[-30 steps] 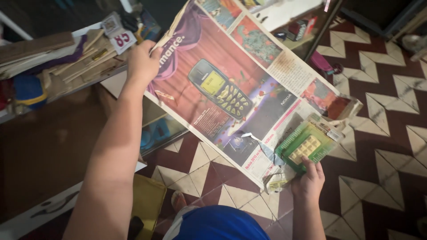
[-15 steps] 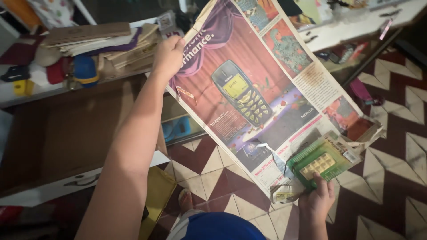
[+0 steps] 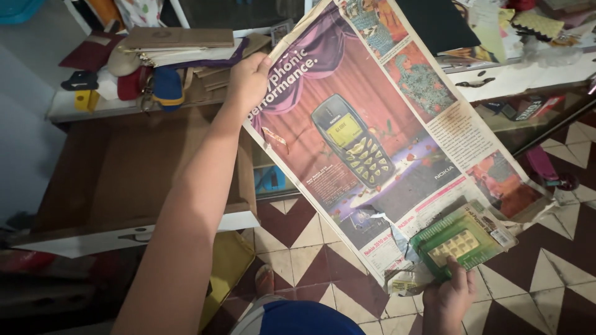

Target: Emptying a wooden drawer of items and using a brush to clean the interior.

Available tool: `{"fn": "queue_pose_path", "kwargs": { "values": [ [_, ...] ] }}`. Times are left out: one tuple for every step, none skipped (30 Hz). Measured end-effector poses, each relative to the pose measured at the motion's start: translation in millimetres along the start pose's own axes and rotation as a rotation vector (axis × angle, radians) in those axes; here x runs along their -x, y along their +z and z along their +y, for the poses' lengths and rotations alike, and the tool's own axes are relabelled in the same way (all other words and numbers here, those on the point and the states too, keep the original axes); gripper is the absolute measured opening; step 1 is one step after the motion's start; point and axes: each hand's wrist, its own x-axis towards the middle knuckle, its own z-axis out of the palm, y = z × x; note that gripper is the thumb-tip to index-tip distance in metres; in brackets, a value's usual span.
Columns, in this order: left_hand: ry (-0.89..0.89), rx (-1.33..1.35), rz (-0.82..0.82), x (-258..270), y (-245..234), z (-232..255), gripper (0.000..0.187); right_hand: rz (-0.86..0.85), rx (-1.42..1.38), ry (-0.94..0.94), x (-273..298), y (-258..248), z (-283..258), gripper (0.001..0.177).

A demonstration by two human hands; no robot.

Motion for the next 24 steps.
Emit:
{"fn": "queue_pose_path", "kwargs": {
  "values": [
    [-0.002, 0.000, 0.004, -1.2, -0.2, -4.6, 0.025, -0.004, 0.002, 0.000, 0.7, 1.8, 2.0, 0.012],
    [0.015, -0.020, 0.016, -2.4, -0.8, -8.8, 0.025, -0.018, -0.006, 0.004, 1.8, 3.5, 3.6, 0.014],
    [0.032, -0.041, 0.029, -3.8, -3.1, -11.9, 0.026, -0.033, -0.014, 0.007, 3.2, 6.3, 3.8, 0.018],
    [0.029, -0.041, 0.034, -4.8, -6.1, -12.9, 0.026, -0.039, -0.012, 0.007, 2.8, 7.6, 4.3, 0.018],
    [0.031, -0.040, 0.034, -5.2, -7.4, -15.1, 0.026, -0.024, -0.004, 0.023, 2.4, 7.7, 5.9, 0.019],
    [0.032, -0.039, 0.034, -5.6, -8.4, -17.7, 0.025, -0.008, 0.003, 0.040, 1.7, 7.6, 8.0, 0.021],
    [0.028, -0.040, 0.039, -5.8, -10.0, -19.4, 0.025, -0.014, 0.006, 0.041, 2.7, 9.9, 6.9, 0.021],
    [0.050, -0.051, 0.039, -6.0, -11.7, -21.3, 0.026, -0.008, 0.034, 0.035, 3.8, 12.2, 5.9, 0.021],
    [0.071, -0.063, 0.039, -5.5, -14.2, -23.5, 0.026, -0.002, 0.063, 0.031, 5.5, 14.5, 5.3, 0.021],
    [0.066, -0.067, 0.044, -3.9, -17.7, -21.8, 0.026, -0.009, 0.066, 0.035, 7.0, 18.0, 2.5, 0.021],
    [0.036, -0.016, 0.008, -2.4, -21.0, -20.3, 0.026, -0.007, 0.053, 0.028, 8.7, 21.4, -0.1, 0.021],
    [0.006, 0.035, -0.029, -0.9, -24.3, -18.8, 0.026, -0.006, 0.039, 0.022, 10.3, 24.7, -2.6, 0.021],
    [0.002, 0.032, -0.024, -1.0, -25.6, -21.9, 0.026, -0.011, 0.041, 0.026, 8.8, 24.8, -1.4, 0.021],
    [-0.006, 0.049, -0.039, -1.0, -26.8, -25.1, 0.025, 0.005, 0.045, 0.009, 7.2, 24.8, -0.2, 0.021],
    [-0.015, 0.066, -0.055, -0.7, -27.3, -28.3, 0.023, 0.023, 0.049, -0.007, 5.8, 24.0, 0.5, 0.022],
    [-0.020, 0.064, -0.052, 2.2, -29.6, -25.4, 0.023, 0.020, 0.053, -0.003, 4.2, 23.6, 1.2, 0.022],
    [-0.021, 0.068, -0.059, 5.2, -32.1, -22.5, 0.024, 0.032, 0.065, 0.003, 2.8, 23.3, 2.1, 0.021],
    [-0.021, 0.073, -0.065, 8.1, -34.6, -19.5, 0.025, 0.045, 0.078, 0.009, 1.4, 22.8, 2.9, 0.021],
    [-0.024, 0.071, -0.063, 11.5, -37.6, -12.6, 0.025, 0.042, 0.080, 0.013, 1.3, 23.1, 3.3, 0.021],
    [-0.087, 0.041, -0.104, 14.7, -40.5, -5.5, 0.026, 0.041, 0.083, 0.004, 1.0, 23.5, 3.5, 0.021],
    [-0.148, 0.012, -0.147, 17.6, -42.9, 1.7, 0.028, 0.042, 0.085, -0.004, 1.1, 23.6, 3.7, 0.022],
    [-0.152, 0.010, -0.146, 21.0, -38.3, 7.6, 0.028, 0.041, 0.087, -0.001, -1.2, 23.4, 4.5, 0.022],
    [-0.212, -0.007, -0.188, 24.6, -32.9, 13.6, 0.025, 0.057, 0.117, -0.002, -2.3, 22.0, 5.3, 0.020],
    [-0.273, -0.023, -0.231, 28.2, -27.4, 19.6, 0.023, 0.073, 0.147, -0.003, -3.6, 20.6, 6.2, 0.019]
  ]
}}
